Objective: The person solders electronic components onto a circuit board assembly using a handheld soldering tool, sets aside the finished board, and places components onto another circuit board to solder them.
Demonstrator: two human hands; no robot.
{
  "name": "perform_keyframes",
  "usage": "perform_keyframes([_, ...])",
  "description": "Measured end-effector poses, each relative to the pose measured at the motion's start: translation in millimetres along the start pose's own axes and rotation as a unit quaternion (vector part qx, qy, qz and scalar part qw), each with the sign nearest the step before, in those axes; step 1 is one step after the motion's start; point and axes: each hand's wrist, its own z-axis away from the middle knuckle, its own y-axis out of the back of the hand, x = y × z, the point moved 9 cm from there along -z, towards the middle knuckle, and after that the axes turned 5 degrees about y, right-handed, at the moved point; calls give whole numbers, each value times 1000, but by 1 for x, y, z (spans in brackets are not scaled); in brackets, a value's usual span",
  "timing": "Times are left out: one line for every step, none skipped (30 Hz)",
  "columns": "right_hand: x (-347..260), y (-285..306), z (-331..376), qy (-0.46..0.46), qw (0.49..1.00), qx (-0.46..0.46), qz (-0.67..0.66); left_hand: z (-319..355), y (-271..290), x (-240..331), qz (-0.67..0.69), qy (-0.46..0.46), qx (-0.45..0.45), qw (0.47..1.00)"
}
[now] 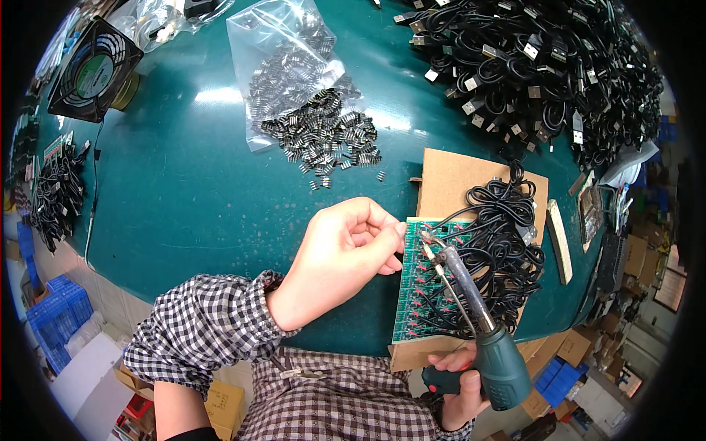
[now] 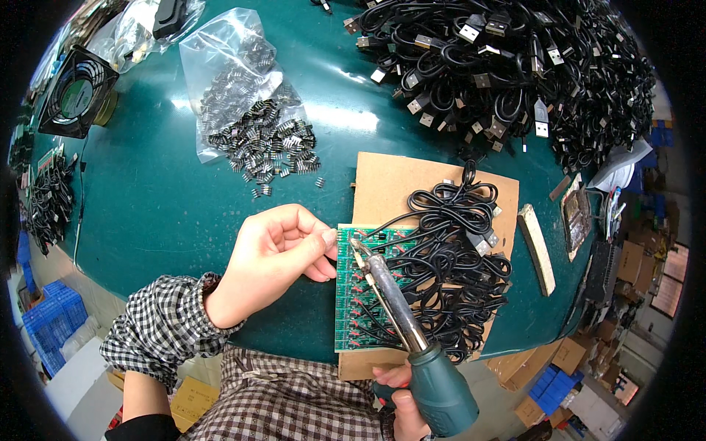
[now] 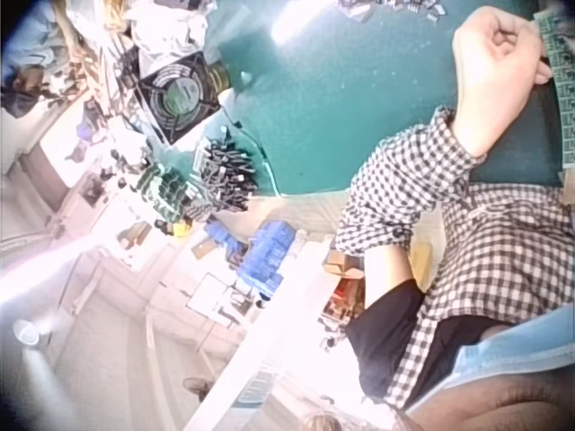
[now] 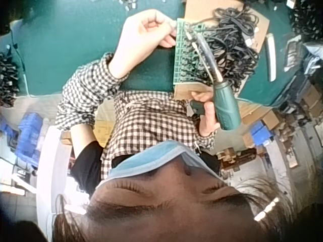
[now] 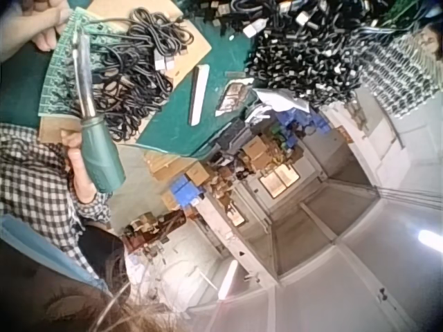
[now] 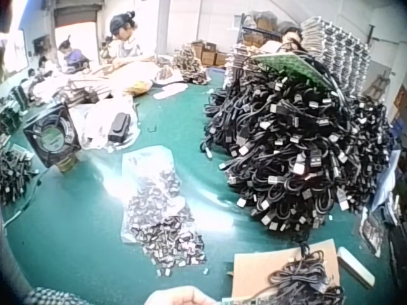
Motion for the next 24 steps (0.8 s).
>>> perform_keyframes([-1,0,0,2,1000,2,-1,0,0,0,-1,1,1,1000])
perform_keyframes([-1,0,0,4,1000,4,-3,0,0,0,-3,2,2,1000])
perform_keyframes([-1,0,0,2,1000,6,-2,0,0,0,-5,3,3,1000])
perform_keyframes([-1,0,0,0,1000,9,-1,0,1,0,-6,3,4,1000])
perform_keyframes([-1,1,0,-2,1000,11,0,0,1,0,-6,2,4,1000])
perform_keyframes([-1,0,0,0,1000,9,-4,0,1,0,-6,2,4,1000])
perform_keyframes([-2,-1,-1,2,1000,6,-8,0,1,0,-4,0,2,1000])
perform_keyframes([-2,-1,-1,5,1000,3,-13,0,0,-1,-8,3,1,1000])
perform_keyframes([-3,-1,-2,10,1000,8,-26,0,0,-1,-10,5,-4,1000])
perform_keyframes([-3,0,-2,15,999,12,-39,1,0,-1,-12,4,-4,1000])
perform_keyframes([-4,1,-3,20,998,16,-53,4,2,1,-15,-1,4,1000])
perform_keyframes([-4,2,-3,23,997,20,-71,9,5,4,-18,-9,16,1000])
perform_keyframes([-5,3,-4,28,995,24,-90,13,8,9,-22,-21,28,999])
perform_keyframes([-5,5,-6,31,993,28,-109,21,17,27,-110,-103,74,986])
perform_keyframes([-8,4,-8,41,992,12,-118,36,23,59,-273,-243,141,920])
perform_keyframes([-7,3,-10,39,990,10,-133,51,22,82,-429,-349,207,807])
perform_keyframes([-7,4,-13,37,989,5,-146,53,26,87,-495,-352,244,756])
perform_keyframes([-6,3,-14,36,987,-2,-159,52,28,87,-552,-338,260,717])
perform_keyframes([-4,1,-16,29,984,-10,-178,46,33,86,-560,-318,251,723])
perform_keyframes([-5,0,-17,30,983,-16,-179,40,36,84,-567,-297,239,730])
perform_keyframes([-5,-1,-17,30,983,-19,-180,39,36,84,-559,-305,237,734])
perform_keyframes([-6,-2,-17,30,983,-21,-182,38,36,84,-551,-310,233,739])
perform_keyframes([-7,-2,-17,32,983,-21,-179,36,35,83,-558,-297,229,741])
perform_keyframes([-8,-2,-17,35,983,-21,-177,38,35,86,-531,-308,228,756])
